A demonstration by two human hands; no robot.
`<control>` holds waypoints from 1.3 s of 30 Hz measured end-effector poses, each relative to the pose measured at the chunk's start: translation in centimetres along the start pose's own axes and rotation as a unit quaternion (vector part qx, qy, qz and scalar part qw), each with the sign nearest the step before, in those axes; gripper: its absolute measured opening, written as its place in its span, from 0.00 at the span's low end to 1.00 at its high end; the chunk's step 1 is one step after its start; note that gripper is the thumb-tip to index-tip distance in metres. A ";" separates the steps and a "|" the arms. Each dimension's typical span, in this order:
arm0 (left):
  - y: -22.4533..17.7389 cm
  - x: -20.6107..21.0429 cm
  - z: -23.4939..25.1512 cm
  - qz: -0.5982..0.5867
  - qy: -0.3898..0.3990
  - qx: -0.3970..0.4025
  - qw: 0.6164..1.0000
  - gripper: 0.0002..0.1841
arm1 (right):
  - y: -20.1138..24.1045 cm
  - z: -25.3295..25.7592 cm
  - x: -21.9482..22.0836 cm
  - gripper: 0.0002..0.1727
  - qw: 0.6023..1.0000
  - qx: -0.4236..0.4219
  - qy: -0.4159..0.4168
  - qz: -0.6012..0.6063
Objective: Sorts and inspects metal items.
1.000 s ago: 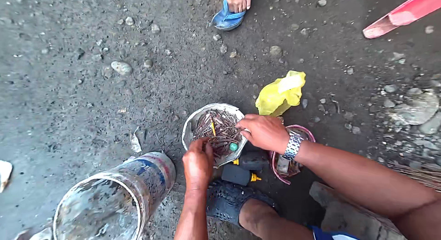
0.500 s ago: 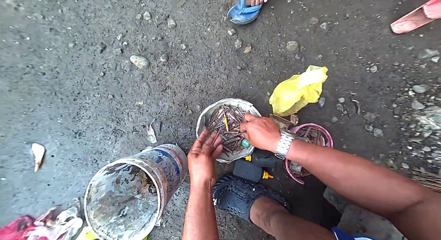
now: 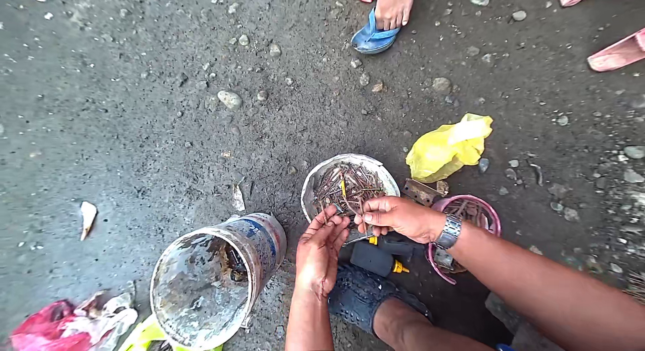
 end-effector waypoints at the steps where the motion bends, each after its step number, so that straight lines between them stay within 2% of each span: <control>1: -0.1 0.2 0.0 0.029 -0.002 0.002 1.000 0.14 | 0.0 0.1 0.3 0.10 1.000 -0.002 0.013 -0.004; 4: -0.1 0.8 0.3 0.081 0.008 0.000 0.997 0.13 | -0.2 0.5 0.9 0.09 0.999 -0.001 0.028 -0.019; 9: 0.3 1.8 0.6 0.081 0.016 -0.010 0.997 0.10 | -0.8 1.1 0.7 0.08 1.000 0.011 0.002 -0.027; 13: 0.1 2.4 0.5 0.102 0.027 -0.007 0.994 0.09 | -0.7 0.9 -0.2 0.10 0.998 0.001 -0.056 -0.033; 16: -0.4 2.4 0.5 0.118 0.022 0.002 0.993 0.10 | -0.2 0.4 -0.7 0.08 0.996 -0.022 -0.091 -0.003; 18: -0.6 2.2 0.5 0.122 0.014 0.006 0.992 0.11 | 0.1 0.1 -0.9 0.11 0.995 -0.027 -0.098 0.019; 29: -1.4 3.4 0.6 0.157 -0.001 0.036 0.987 0.10 | -0.5 0.2 -0.2 0.16 0.990 -0.030 -0.044 0.129; 34: -4.1 2.2 1.4 0.184 -0.027 0.077 0.980 0.12 | 1.0 -1.2 -2.8 0.18 0.985 -0.059 -0.127 0.099; 37: -5.3 1.0 1.4 0.258 -0.054 0.088 0.961 0.14 | 1.9 -2.1 -4.5 0.18 0.979 -0.076 -0.166 0.092; 39: -5.2 1.0 1.2 0.308 -0.041 0.083 0.947 0.14 | 1.9 -2.4 -4.8 0.17 0.977 -0.079 -0.167 0.106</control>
Point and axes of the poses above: each hand's wrist, its own z-axis towards the middle knuckle, its own x-axis out of the palm, y = z × x, the point moved 9 cm from there along z, towards the middle knuckle, and after that the axes turned 8 degrees about y, right-handed, at the moved point
